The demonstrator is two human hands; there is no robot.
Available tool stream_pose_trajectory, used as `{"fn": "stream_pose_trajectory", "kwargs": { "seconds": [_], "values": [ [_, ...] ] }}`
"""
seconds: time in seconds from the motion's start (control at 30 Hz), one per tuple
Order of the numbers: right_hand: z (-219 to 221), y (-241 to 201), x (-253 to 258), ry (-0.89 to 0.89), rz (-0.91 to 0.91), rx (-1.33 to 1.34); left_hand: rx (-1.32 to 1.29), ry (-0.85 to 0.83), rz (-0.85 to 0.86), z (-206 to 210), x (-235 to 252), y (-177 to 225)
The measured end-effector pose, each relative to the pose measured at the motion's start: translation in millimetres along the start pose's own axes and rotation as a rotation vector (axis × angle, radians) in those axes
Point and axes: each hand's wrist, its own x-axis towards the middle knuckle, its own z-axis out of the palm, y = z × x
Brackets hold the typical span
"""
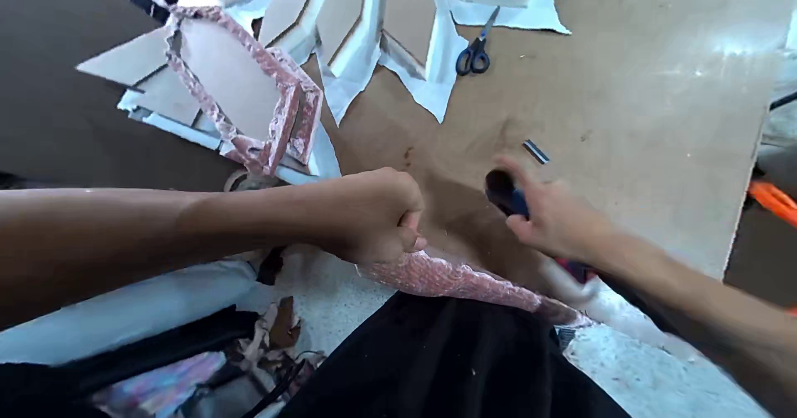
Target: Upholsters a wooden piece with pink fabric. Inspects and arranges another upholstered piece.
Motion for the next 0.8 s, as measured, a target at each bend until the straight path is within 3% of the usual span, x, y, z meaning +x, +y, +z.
{"fn": "stream_pose_trajectory", "kwargs": {
  "seconds": [0.1,0.17,0.27,0.43,0.67,0.8],
  "values": [
    [-69.5,-31.2,-18.6,-0.224,0.104,0.586,-0.299,-0.092,-0.058,6.1,-2.7,-20.4],
    [-93.1,-43.3,-25.3,-0.356,0.163,0.966,-0.511,-0.150,-0.101,10.4,-2.5,-32.0],
    [-101.5,-49.3,-24.1,-0.588,0.154,1.223,-0.608,-0.155,-0.079,20.4,-4.6,-42.9],
    [-85.0,-68.4,-24.2,-0.692,0.009,1.290,-0.585,-0.136,-0.069,25.2,-9.2,-49.3],
    [-80.8,-85.9,-17.9,-0.683,0.136,1.259,-0.730,-0.168,-0.031,29.3,-6.4,-59.3],
    [-83.9,-101.5,-14.6,-0.634,0.161,1.195,-0.796,-0.099,-0.082,35.9,-13.5,-55.5]
  ]
}}
